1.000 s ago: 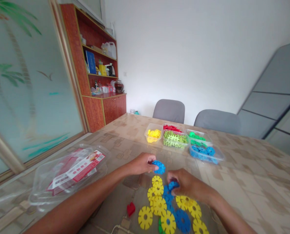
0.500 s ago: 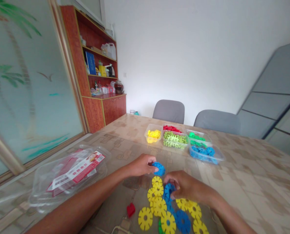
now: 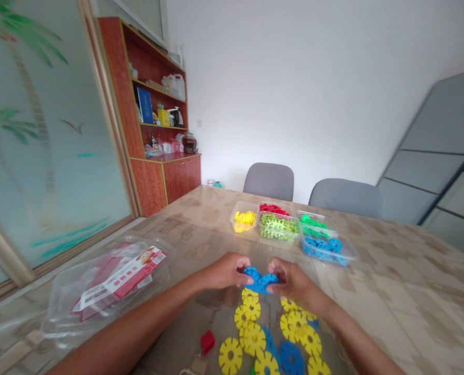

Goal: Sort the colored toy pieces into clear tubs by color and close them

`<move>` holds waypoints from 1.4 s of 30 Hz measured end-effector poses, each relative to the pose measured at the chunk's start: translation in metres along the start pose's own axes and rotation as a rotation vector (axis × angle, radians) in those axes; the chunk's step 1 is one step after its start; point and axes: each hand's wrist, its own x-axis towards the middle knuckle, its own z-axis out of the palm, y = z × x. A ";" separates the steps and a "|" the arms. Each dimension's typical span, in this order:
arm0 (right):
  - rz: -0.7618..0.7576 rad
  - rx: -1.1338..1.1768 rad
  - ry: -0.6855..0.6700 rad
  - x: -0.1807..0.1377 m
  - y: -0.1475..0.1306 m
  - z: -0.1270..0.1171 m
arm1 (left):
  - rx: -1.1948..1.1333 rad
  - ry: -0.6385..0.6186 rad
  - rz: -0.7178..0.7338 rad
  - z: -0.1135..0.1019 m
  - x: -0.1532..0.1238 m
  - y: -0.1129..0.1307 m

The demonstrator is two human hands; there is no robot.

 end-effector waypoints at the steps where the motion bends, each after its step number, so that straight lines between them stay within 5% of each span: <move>1: 0.005 0.014 0.019 0.002 0.003 0.003 | 0.003 0.000 0.004 0.001 0.000 0.000; 10: 0.018 0.070 0.065 0.006 0.005 0.021 | 0.090 0.072 -0.001 0.011 0.002 0.006; 23: -0.131 -0.017 0.158 -0.008 -0.003 -0.065 | 0.009 0.199 -0.033 -0.013 0.011 0.004; 34: -0.084 0.194 0.003 0.005 0.009 -0.024 | -0.172 0.078 -0.018 0.013 0.034 0.024; 42: -0.045 0.152 0.289 0.005 0.016 -0.060 | -0.324 0.101 0.033 0.022 0.064 0.032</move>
